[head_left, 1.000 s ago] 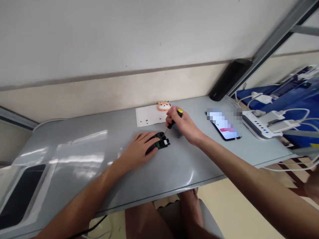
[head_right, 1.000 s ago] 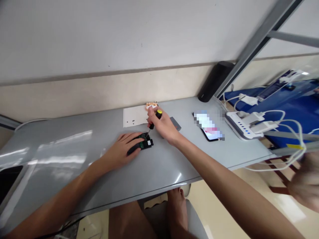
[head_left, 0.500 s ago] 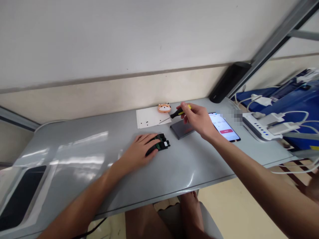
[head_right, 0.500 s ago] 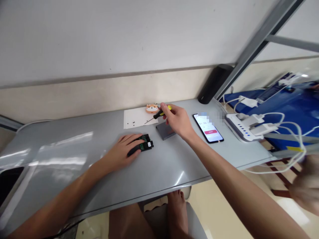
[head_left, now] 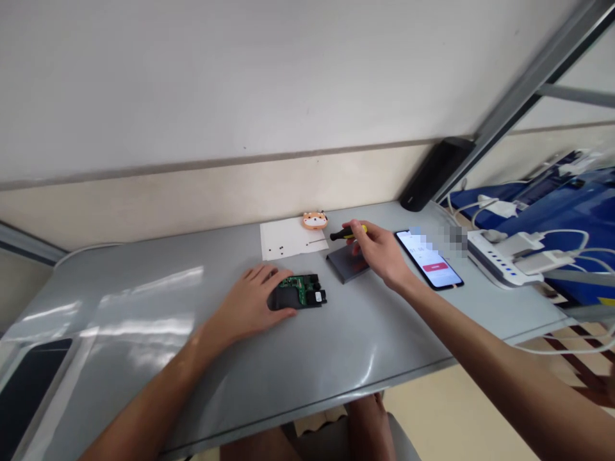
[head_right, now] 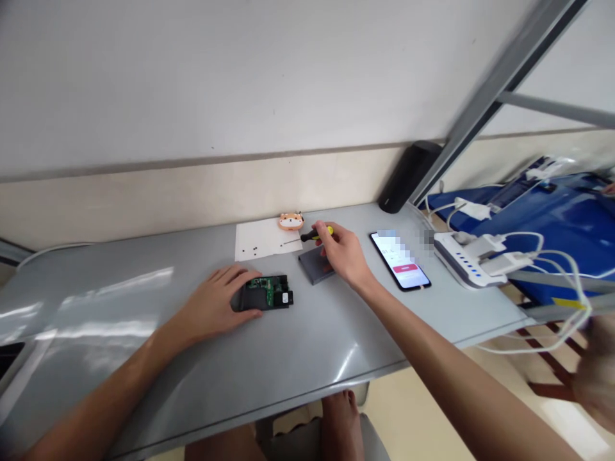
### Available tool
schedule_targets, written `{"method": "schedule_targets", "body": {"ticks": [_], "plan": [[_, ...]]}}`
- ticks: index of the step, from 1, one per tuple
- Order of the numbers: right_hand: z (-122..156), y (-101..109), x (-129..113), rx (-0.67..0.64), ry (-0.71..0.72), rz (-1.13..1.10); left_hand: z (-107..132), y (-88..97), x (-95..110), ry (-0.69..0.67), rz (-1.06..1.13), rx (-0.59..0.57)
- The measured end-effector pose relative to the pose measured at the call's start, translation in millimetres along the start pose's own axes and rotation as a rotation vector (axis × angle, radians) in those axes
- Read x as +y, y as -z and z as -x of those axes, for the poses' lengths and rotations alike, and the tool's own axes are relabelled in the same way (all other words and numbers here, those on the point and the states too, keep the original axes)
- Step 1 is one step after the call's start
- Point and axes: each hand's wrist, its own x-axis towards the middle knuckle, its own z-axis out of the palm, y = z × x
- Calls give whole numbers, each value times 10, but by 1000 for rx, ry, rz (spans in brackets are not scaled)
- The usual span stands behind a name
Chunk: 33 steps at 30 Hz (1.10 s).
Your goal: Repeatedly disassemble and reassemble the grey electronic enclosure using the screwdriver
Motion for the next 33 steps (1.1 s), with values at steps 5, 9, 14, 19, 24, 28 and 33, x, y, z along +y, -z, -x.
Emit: {"method": "schedule_targets", "body": {"ticks": [5, 9, 14, 19, 24, 28, 33], "plan": [[50, -71, -52, 34, -11, -18, 12, -195, 54, 91, -55, 89], [137, -87, -175, 56, -29, -39, 24, -284, 120, 157, -35, 139], [254, -68, -266, 31, 31, -48, 14, -255, 147, 223, 87, 233], [347, -53, -283, -38, 125, -27, -39, -240, 121, 311, 253, 345], [392, -94, -293, -82, 127, -24, -54, -242, 124, 309, 290, 376], [411, -139, -307, -94, 118, -15, -51, -233, 145, 301, 310, 404], [420, -163, -307, -100, 107, -7, -41, -229, 124, 290, 306, 435]]}}
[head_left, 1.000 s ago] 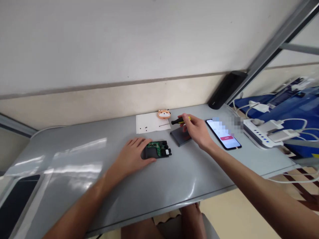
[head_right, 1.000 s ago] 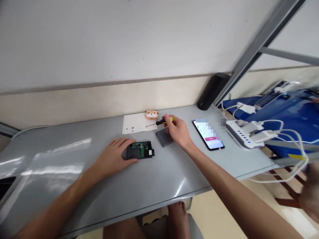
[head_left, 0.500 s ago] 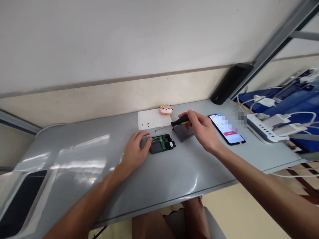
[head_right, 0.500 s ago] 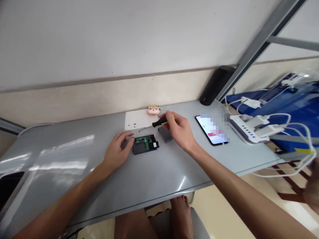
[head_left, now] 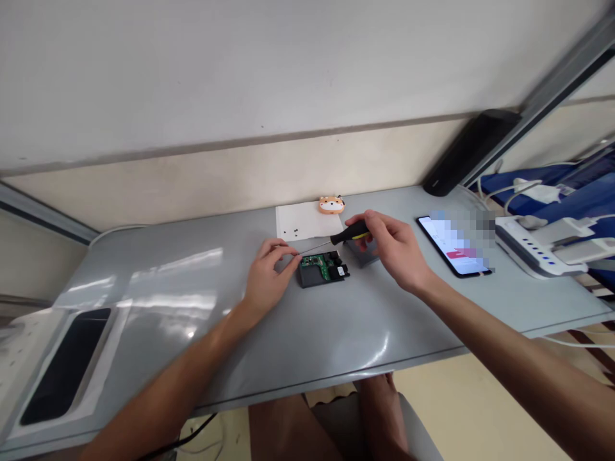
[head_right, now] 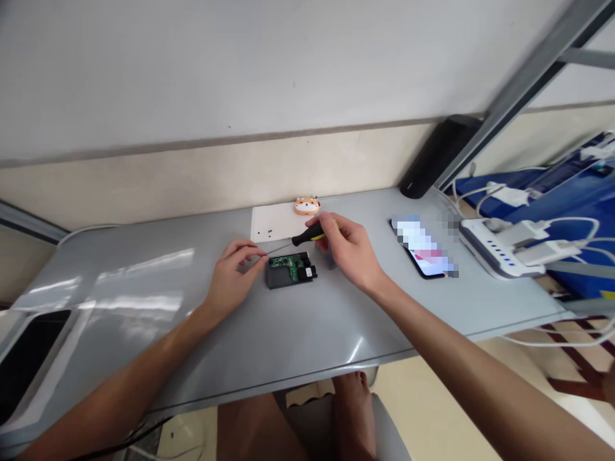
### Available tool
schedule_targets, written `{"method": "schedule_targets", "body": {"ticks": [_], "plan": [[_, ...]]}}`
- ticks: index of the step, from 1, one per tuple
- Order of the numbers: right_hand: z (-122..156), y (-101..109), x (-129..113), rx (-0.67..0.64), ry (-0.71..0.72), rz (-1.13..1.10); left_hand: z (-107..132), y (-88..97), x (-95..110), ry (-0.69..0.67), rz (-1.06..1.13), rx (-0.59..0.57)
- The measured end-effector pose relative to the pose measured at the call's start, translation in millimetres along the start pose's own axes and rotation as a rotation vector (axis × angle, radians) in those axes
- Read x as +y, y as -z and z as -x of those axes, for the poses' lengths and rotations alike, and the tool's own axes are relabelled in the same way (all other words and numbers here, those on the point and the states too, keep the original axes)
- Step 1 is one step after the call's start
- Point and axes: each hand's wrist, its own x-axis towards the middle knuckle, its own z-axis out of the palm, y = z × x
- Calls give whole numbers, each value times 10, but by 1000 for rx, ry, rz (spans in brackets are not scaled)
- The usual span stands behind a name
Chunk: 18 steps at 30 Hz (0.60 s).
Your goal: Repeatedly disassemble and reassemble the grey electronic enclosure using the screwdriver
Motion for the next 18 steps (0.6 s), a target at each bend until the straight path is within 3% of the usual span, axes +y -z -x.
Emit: {"method": "schedule_targets", "body": {"ticks": [8, 14, 18], "plan": [[-12, 44, -119, -53, 20, 74, 11, -2, -68, -245, -132, 58], [-100, 33, -207, -61, 71, 92, -16, 11, -71, -63, -75, 5], [-168, -13, -99, -66, 40, 148, -41, 36, -83, -77, -109, -103]]}}
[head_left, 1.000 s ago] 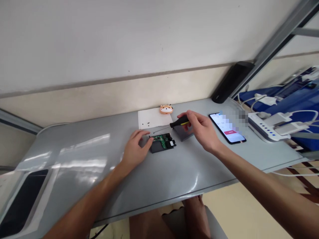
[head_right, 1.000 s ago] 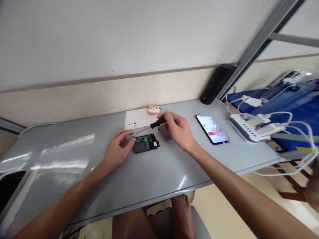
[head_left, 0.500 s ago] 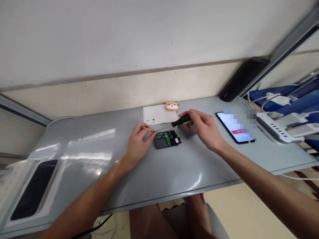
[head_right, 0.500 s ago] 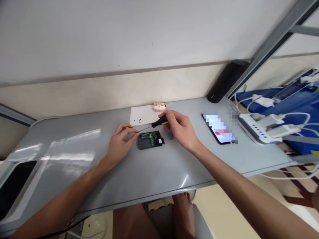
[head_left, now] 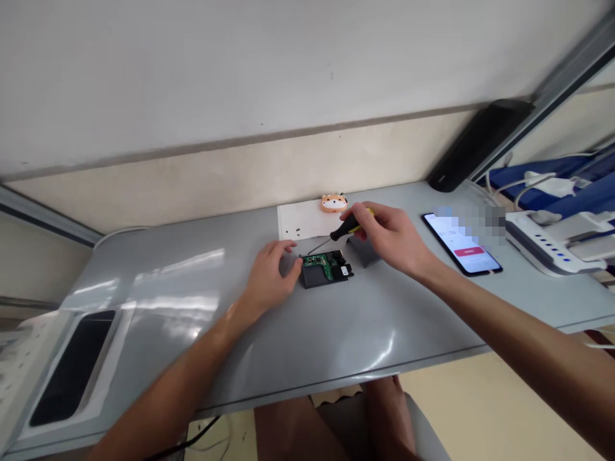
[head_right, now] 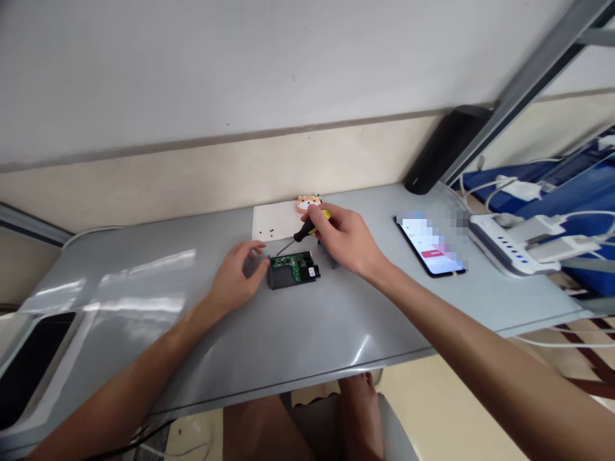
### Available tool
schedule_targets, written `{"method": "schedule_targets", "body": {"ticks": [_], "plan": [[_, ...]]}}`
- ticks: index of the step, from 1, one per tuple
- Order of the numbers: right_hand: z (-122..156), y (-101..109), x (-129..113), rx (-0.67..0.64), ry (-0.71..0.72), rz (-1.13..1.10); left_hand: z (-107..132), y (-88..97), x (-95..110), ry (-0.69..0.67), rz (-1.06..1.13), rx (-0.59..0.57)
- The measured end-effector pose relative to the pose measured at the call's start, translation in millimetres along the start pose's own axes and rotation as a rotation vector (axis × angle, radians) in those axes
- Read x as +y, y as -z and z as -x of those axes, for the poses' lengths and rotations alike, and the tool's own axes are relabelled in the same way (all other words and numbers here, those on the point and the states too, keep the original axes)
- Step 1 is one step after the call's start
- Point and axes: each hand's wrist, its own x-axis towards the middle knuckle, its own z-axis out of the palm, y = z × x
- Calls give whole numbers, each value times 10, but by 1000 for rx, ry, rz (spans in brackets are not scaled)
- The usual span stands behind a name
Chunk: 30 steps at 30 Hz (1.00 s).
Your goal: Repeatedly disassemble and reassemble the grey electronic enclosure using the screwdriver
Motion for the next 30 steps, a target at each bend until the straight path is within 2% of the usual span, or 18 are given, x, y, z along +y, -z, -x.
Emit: {"method": "schedule_targets", "body": {"ticks": [6, 12, 19, 23, 30], "plan": [[0, 16, 109, -8, -18, 36, -9, 6, 14, -32, -82, -71], [41, 48, 77, 6, -22, 8, -17, -22, -50, 40, -198, -75], [38, 22, 109, 9, 1, -6, -29, -34, -80, 72, -208, -106], [41, 2, 118, 8, 1, 12, -26, -13, -34, 32, -192, -90], [46, -30, 98, -10, 4, 47, -16, 27, 72, -40, -149, -142]]}}
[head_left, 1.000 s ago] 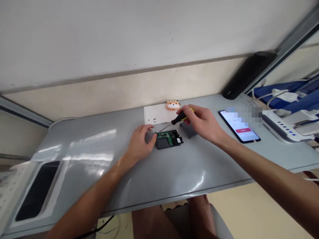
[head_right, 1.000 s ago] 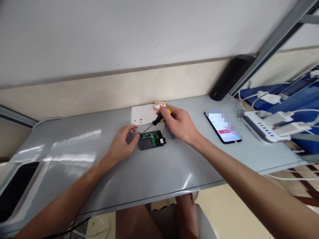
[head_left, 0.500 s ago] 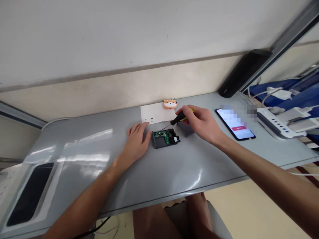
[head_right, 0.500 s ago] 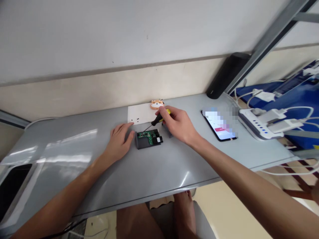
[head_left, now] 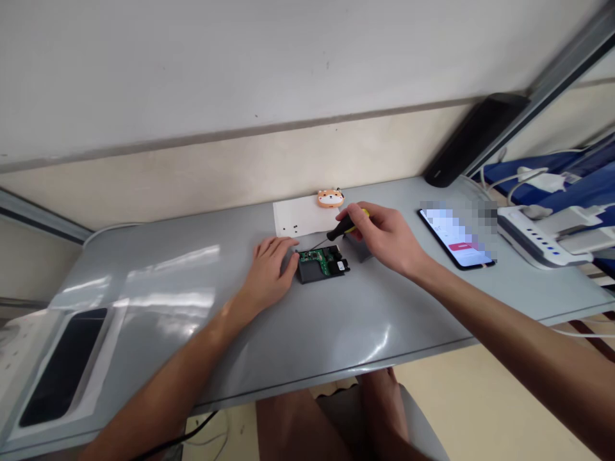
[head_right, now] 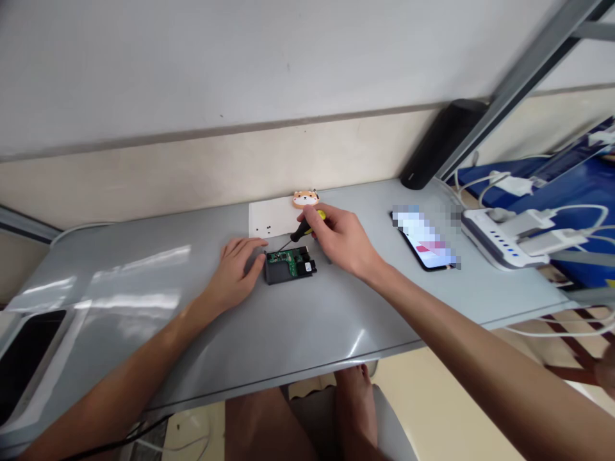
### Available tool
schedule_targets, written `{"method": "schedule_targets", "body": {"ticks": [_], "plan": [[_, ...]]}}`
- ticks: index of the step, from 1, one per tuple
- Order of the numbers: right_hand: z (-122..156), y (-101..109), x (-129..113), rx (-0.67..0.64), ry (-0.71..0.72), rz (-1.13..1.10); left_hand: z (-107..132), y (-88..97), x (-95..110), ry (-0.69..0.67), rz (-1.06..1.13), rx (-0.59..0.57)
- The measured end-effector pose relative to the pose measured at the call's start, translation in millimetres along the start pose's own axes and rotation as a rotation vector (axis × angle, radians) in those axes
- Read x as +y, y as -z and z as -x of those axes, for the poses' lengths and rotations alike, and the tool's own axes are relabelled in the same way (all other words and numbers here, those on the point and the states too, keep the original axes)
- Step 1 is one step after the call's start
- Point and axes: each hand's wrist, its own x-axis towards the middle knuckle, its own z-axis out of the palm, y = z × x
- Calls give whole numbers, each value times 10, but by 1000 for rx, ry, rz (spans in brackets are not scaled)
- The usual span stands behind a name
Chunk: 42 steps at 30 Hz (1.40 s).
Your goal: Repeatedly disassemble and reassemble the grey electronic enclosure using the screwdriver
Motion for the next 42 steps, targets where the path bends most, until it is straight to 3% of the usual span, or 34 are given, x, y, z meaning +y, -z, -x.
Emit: {"method": "schedule_targets", "body": {"ticks": [13, 19, 25, 27, 31, 33, 39, 42], "plan": [[15, -34, 35, 0, 52, 8, 9, -8, 27, -67, 17, -40], [-56, -40, -83, -45, 68, 77, 12, -12, 30, -105, 9, -54], [-231, -172, -229, -105, 338, 107, 10, -24, 4, -137, -8, -79], [-269, -270, -231, -122, 350, 5, 15, -29, -3, -137, -24, -90], [-297, -456, -175, -139, 227, -393, 24, -36, 0, -123, -52, -107], [-300, -510, -155, -126, 181, -483, 24, -35, 8, -122, -53, -121], [-272, -523, -219, -150, 7, -664, 21, -34, 28, -106, -67, -130], [-277, -501, -199, -175, -6, -809, 21, -32, 32, -112, -65, -134]]}}
